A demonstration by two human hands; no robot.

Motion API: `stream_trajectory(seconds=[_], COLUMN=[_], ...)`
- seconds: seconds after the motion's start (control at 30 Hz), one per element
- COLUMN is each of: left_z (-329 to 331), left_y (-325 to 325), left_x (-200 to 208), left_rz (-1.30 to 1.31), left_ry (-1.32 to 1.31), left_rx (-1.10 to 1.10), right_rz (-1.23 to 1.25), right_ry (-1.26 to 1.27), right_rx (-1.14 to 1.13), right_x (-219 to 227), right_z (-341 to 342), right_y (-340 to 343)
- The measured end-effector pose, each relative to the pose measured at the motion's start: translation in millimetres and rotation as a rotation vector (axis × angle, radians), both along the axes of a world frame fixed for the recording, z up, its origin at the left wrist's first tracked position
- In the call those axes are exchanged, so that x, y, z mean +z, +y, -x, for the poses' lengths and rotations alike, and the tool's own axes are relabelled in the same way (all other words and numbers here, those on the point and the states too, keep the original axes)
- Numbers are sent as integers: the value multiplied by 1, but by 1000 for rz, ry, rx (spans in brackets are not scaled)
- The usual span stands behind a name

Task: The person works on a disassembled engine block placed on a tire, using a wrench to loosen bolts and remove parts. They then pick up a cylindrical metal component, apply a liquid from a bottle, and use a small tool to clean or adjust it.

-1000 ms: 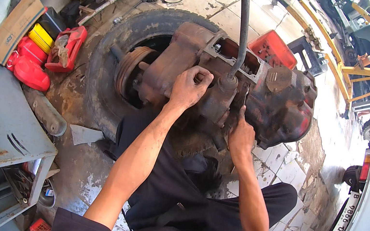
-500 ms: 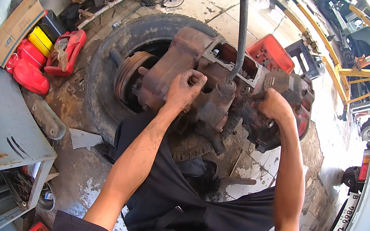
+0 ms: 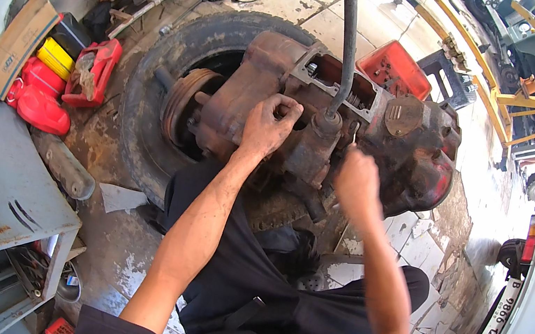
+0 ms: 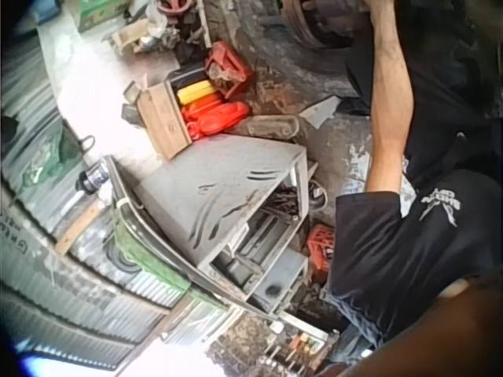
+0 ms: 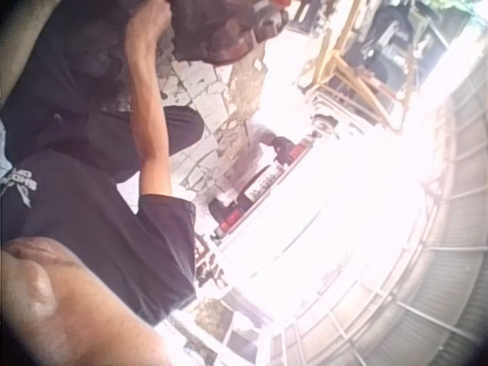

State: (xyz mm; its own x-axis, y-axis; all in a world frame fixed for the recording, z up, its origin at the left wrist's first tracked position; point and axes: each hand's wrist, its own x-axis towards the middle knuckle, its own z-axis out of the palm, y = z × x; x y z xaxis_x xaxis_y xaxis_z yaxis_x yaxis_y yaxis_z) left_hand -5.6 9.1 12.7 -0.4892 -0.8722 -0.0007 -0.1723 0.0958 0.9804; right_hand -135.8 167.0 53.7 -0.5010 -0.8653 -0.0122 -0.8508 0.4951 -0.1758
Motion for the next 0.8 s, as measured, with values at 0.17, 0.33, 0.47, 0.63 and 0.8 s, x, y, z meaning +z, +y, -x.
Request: stream_trajectory(seconds=[0.17,0.33,0.47,0.63,0.8], left_z=[-6,-4,-2,-7,-5], left_y=[0,-2,-2,-8,-7], left_x=[-4,-6,-7,-14,-16], left_rz=[14,-28,-47,-46,-65], left_ry=[6,18,33,42,84], left_rx=[22,29,9,27,14], right_rz=[-105,71,54,-120,-397], right_ry=[16,-67,-262,-240,-250], right_rx=[-148,-46,-113,-35,-5], right_x=[-36,5,42,55,73], right_z=[-32,-28,11,58,78], right_y=[17,43,25,-8,-45])
